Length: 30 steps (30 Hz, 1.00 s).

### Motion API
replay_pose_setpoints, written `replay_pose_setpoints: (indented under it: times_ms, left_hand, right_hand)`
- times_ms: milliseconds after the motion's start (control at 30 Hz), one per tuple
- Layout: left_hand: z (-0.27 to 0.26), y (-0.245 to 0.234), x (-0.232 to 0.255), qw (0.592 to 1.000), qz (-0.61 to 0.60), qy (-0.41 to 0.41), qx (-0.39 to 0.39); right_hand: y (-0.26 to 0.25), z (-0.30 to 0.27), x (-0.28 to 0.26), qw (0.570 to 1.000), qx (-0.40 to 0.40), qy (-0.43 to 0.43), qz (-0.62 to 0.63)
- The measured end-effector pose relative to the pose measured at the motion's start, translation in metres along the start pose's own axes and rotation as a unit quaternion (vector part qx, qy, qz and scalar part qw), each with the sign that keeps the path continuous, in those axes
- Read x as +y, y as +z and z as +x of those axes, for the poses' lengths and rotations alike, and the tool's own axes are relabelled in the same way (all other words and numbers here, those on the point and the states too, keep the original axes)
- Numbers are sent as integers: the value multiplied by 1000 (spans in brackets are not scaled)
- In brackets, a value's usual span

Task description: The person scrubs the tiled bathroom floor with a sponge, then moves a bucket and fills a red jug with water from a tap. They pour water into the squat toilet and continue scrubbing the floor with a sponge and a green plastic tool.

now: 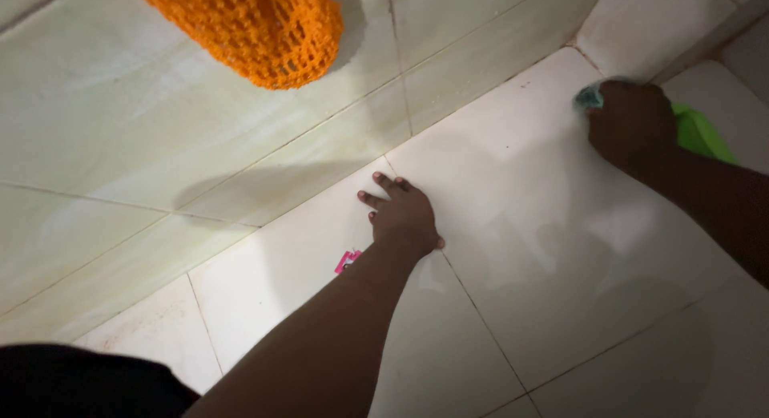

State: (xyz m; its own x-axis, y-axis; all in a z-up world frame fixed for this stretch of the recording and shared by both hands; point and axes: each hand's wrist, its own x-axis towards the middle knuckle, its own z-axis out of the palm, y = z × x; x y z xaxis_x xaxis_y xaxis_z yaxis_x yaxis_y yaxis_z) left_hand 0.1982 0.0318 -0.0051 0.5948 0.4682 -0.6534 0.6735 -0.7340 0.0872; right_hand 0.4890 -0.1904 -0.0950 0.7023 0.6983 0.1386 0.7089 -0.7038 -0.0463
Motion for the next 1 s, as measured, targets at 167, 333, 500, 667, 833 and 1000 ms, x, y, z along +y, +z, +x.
replay_pose_setpoints:
  times_ms: [167, 333, 500, 667, 833, 1000]
  left_hand:
    - [6, -1, 4, 1000, 6, -10, -10]
    - [4, 0, 1, 1000, 18, -7, -16]
    - [3, -2, -1, 1000, 23, -1, 5]
    - [5, -1, 3, 1000, 12, -12, -8]
    - [7, -1, 1, 1000, 0, -19, -5]
    - [8, -3, 4, 1000, 19, -17, -14]
  right_hand:
    - [20, 60, -7, 995, -21, -32, -93]
    - [38, 96, -28, 990, -27, -52, -126]
    - [13, 59, -10, 992, -24, -61, -107]
    - [4, 7, 5, 999, 23, -36, -18]
    - [16, 24, 7, 994, -12, -68, -88]
    - [30, 67, -10, 989, -14, -65, -130]
